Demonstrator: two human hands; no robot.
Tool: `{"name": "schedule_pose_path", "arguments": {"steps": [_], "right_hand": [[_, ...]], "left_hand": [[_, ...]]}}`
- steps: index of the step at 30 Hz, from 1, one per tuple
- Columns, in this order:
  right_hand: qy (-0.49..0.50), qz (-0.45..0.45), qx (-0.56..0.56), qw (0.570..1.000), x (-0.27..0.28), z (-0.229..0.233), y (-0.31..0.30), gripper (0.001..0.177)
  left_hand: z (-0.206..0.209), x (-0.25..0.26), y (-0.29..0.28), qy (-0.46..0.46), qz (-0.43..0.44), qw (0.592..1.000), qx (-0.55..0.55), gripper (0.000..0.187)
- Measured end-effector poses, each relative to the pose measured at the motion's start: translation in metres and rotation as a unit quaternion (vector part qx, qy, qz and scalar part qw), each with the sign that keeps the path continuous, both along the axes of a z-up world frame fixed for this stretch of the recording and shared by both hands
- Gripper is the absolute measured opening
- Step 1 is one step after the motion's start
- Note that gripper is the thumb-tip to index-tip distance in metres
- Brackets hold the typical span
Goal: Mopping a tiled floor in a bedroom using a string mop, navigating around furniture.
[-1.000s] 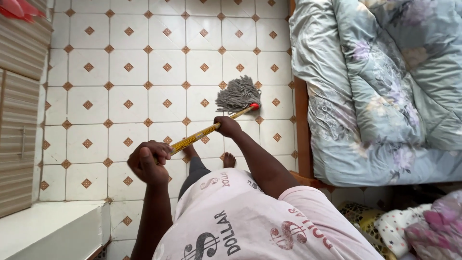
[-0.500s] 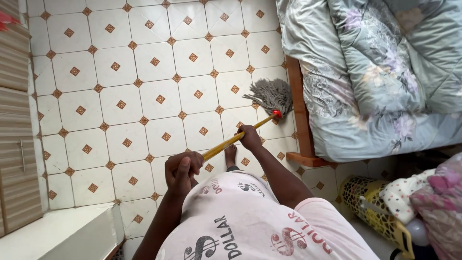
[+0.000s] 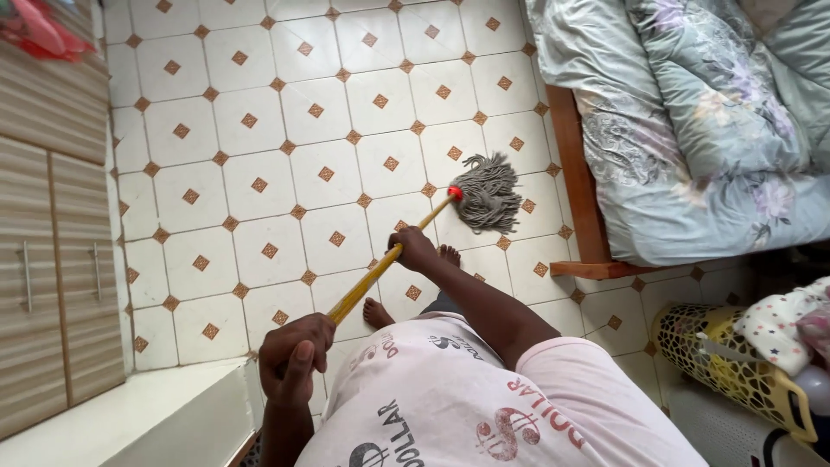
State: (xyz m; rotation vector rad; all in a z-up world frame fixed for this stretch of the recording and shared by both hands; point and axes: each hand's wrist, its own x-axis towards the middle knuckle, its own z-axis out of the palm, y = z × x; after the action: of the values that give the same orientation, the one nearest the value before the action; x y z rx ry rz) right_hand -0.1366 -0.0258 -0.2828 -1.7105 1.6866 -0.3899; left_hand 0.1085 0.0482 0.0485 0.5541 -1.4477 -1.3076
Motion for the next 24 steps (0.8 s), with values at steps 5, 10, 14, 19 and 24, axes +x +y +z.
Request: {"name": "schedule_pose_path", "arguments": {"steps": [5,10,14,19,24], "right_hand": [[0.020,0.054,0.027,0.998,0.091,0.001,-0.012,0.012],[-0.032,0.148,0.028,0.988,0.167,0.014,-0.007,0.006],[-0.029,0.238,0.042,0.970,0.214,0.024,0.009,0.012],[0.008,0.318,0.119,0.940,0.223,0.055,0.049,0.013],[0.011,0.274,0.134,0.952,0.171,0.053,0.067,0.014]], "left_hand": [[0.017,0.056,0.028,-0.019,0.061,0.998,-0.028,0.050],[0.030,0.090,0.074,-0.026,0.202,0.979,-0.026,0.046],[0.015,0.124,0.124,-0.041,0.336,0.941,0.020,0.051],[-0.051,0.195,0.170,0.002,0.402,0.915,0.035,0.055],[-0.015,0.130,0.146,-0.009,0.449,0.893,0.002,0.053]]}}
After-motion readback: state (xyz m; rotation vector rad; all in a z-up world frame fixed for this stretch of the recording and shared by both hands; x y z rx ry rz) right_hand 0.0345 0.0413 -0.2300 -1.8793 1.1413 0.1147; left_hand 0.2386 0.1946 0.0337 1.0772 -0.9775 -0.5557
